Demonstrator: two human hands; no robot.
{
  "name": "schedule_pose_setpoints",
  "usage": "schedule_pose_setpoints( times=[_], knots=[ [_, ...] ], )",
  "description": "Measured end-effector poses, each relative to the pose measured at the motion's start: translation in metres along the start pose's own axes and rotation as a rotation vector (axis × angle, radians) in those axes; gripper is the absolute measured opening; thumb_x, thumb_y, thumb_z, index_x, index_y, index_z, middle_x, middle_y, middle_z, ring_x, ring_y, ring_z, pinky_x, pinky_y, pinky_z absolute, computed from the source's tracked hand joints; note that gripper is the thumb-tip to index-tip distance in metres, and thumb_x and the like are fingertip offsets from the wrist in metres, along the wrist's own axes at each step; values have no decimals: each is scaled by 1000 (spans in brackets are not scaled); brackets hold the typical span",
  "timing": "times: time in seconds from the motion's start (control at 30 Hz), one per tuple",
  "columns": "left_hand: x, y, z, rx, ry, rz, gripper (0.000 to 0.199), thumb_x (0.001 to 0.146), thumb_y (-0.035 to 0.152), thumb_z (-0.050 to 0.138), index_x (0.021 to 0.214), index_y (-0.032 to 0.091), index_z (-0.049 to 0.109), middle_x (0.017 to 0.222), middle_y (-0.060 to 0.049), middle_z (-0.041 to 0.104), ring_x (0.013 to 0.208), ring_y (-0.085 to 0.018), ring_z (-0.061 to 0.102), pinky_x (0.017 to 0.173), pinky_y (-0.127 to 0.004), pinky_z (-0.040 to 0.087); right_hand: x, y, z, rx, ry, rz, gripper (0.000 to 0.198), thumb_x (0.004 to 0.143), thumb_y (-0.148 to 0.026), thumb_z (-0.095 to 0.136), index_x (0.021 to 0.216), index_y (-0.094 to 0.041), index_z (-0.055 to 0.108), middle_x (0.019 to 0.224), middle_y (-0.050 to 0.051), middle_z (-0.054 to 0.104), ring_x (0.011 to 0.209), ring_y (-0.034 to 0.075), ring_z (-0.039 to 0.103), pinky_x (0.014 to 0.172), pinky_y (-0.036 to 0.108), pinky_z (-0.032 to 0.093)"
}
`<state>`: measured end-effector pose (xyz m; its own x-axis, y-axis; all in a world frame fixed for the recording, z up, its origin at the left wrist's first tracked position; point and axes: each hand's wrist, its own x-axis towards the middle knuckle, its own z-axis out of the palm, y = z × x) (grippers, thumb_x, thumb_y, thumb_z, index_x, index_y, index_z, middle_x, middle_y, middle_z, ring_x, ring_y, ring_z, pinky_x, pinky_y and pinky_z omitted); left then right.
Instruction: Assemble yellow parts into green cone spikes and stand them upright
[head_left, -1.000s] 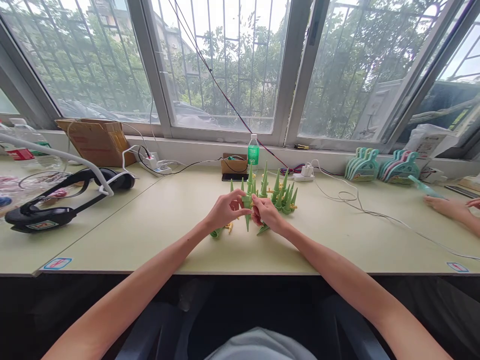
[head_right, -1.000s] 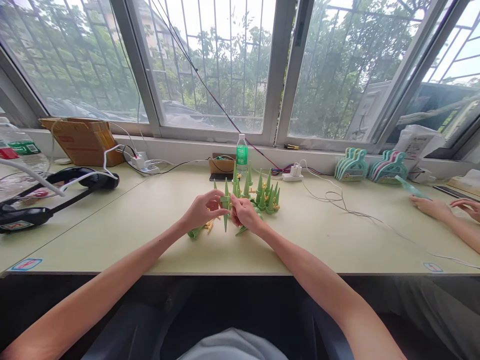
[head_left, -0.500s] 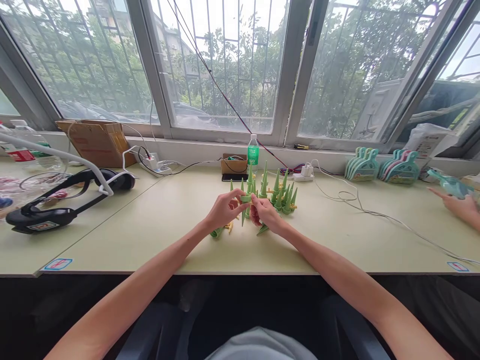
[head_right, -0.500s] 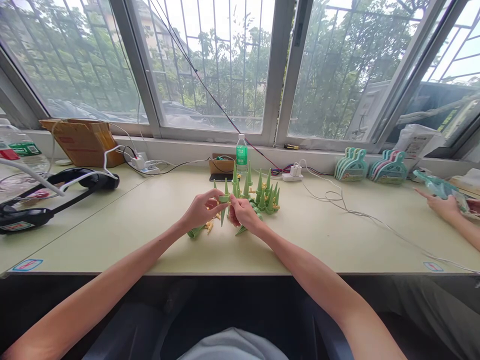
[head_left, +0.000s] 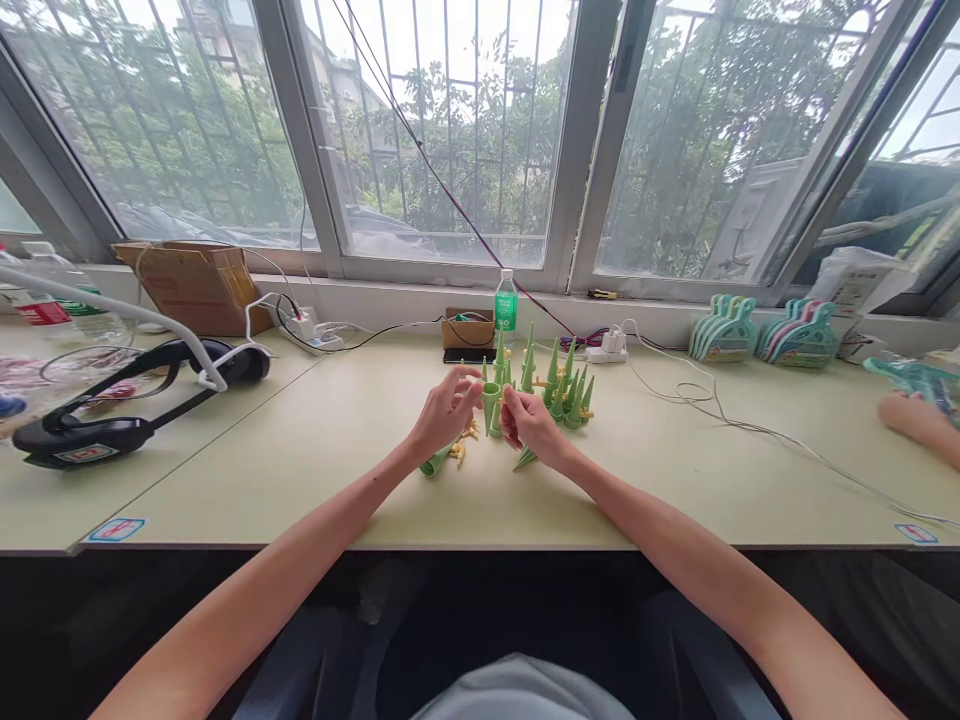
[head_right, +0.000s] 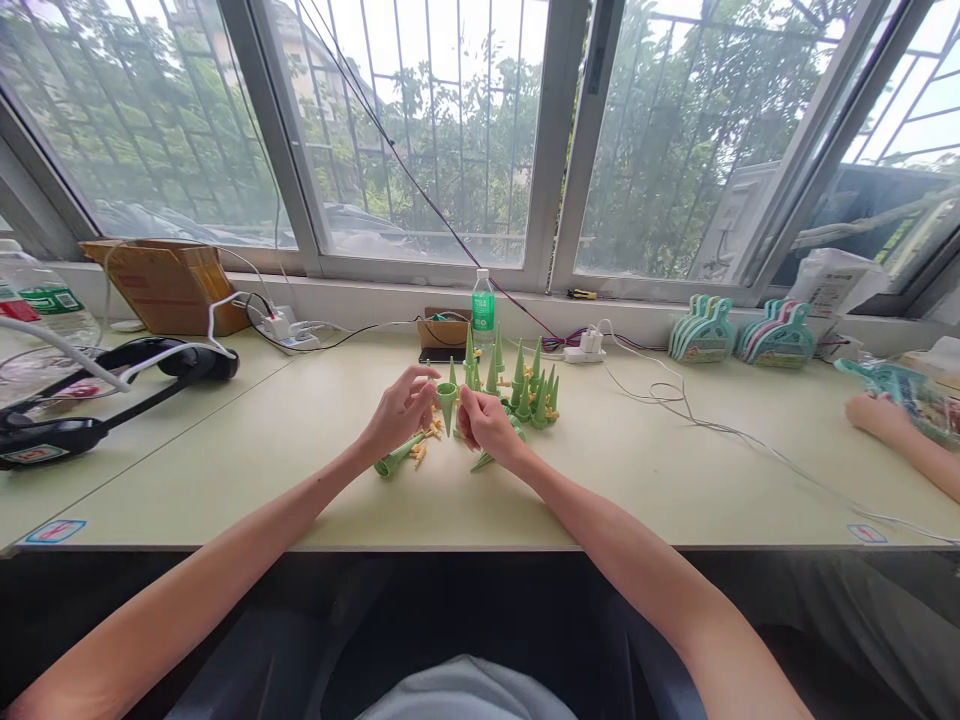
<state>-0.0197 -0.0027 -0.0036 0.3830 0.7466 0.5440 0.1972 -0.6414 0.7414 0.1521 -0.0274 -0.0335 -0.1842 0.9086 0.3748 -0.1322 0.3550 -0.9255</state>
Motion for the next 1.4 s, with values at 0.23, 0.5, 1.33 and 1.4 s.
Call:
schedule_pose_setpoints(
  times=[0.23,0.5,1.33,1.4],
  knots=[
    [3,4,-1,-207,-113,-144,45,92,62,41,100,19,48,50,4,57,34,-11,50,34,-17,33,-2,-2,2,-38,-42,-111,48,93,-61,45,69,-19,46,49,-6,45,32,6,37,32,20,28],
    [0,10,-3,-339,-246,-187,45,90,61,49,104,18,50,63,0,61,42,-11,56,36,-18,37,-4,-5,-1,-112,-65,-144,47,94,-61,43,72,-19,44,53,-7,48,33,4,39,34,18,29],
    [-2,-3,-4,-121,-247,8,40,87,46,60,115,21,47,92,-2,56,52,-6,56,47,-20,51,-2,0,-6,-211,-48,-9,49,91,-68,39,71,-23,32,42,-8,45,31,9,40,32,20,29],
    [-3,-4,-4,-91,-246,30,42,86,45,61,117,22,46,95,-3,56,53,-6,57,47,-21,52,-2,0,-6,-182,-41,12,50,90,-69,41,69,-24,33,42,-8,42,30,9,38,32,21,30]
  ],
)
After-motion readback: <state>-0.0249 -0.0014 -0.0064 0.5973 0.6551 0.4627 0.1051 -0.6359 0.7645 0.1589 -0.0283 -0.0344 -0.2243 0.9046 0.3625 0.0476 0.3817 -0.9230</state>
